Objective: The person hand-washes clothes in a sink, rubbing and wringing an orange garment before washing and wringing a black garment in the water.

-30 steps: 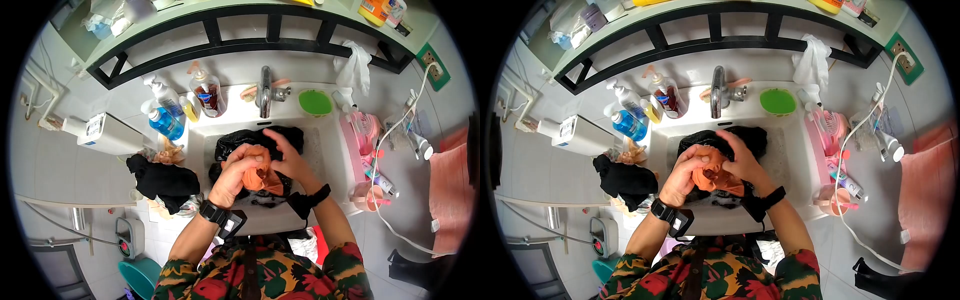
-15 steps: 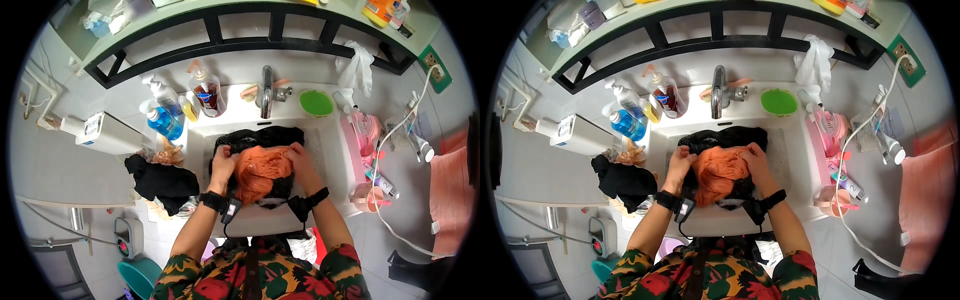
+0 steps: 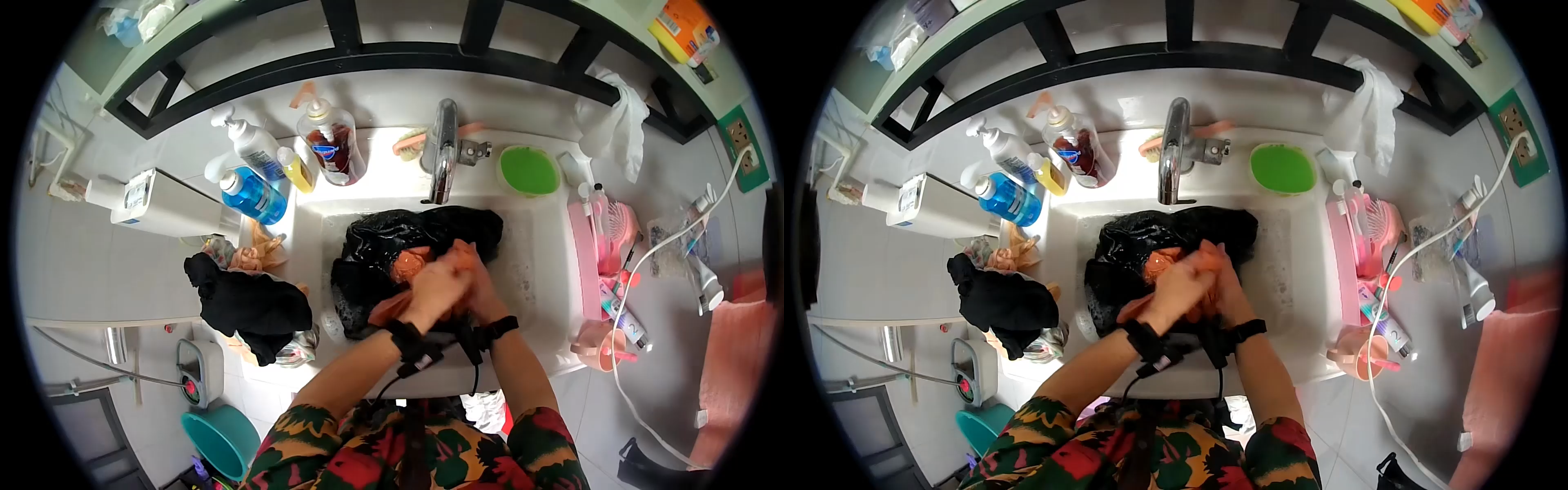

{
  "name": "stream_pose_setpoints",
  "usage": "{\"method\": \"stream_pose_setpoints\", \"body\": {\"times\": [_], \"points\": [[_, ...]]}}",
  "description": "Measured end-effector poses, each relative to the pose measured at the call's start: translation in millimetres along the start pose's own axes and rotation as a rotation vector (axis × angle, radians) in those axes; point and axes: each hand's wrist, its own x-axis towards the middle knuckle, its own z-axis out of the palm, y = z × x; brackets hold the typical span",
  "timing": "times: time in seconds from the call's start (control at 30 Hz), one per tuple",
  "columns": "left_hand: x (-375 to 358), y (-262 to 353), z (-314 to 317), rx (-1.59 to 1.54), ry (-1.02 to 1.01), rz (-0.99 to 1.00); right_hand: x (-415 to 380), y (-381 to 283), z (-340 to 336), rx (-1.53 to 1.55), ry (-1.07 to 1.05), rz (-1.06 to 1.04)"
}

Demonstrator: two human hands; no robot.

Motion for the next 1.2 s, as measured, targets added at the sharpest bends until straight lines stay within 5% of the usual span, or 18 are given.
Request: {"method": "stream_pose_setpoints", "body": {"times": [0.1, 0.17, 0.23, 0.3, 0.37, 0.5, 0.57, 0.63, 0.7, 0.77, 0.87, 0.9, 0.97, 1.03, 1.2], "points": [[-3, 23, 2, 0.386, 0.068, 0.299, -17, -18, 22, 0.231, -0.438, 0.017], [18, -5, -5, 0.583, -0.029, 0.189, -31, -16, 36, -0.061, 0.121, -0.012], [44, -14, -42, 0.53, 0.148, -0.058, -26, -7, 1, -0.03, 0.133, 0.097], [52, -40, -75, 0.334, 0.323, -0.066, -40, -24, 8, -0.026, 0.244, 0.029], [52, -58, -89, 0.499, 0.483, 0.057, -37, -25, -7, -0.131, 0.342, 0.036], [19, -36, -42, 0.654, 0.372, -0.103, -21, -9, -12, -0.325, 0.351, 0.011], [23, -59, -14, 0.49, 0.436, 0.035, -16, 6, 14, -0.303, 0.397, 0.012], [22, -41, -13, 0.387, 0.276, 0.078, -15, 1, 28, -0.292, 0.44, 0.016], [13, -13, -12, 0.241, 0.248, 0.268, -11, -6, 35, 0.164, 0.268, 0.223], [3, 7, -10, 0.281, 0.141, 0.32, 3, 9, -5, 0.14, 0.205, 0.123], [4, -2, -4, 0.342, 0.151, 0.414, 0, 8, -34, 0.286, -0.313, 0.087], [9, -11, -5, 0.413, 0.127, 0.427, -8, 2, -17, 0.283, -0.311, 0.09], [31, -21, -18, 0.46, 0.21, 0.369, -27, -12, 27, -0.05, 0.299, 0.056], [41, -14, -53, 0.566, 0.279, 0.374, -30, -24, 36, -0.031, 0.26, 0.0], [43, -48, -99, 0.599, 0.662, 0.198, -31, -62, 50, -0.787, 0.321, -0.256]]}}
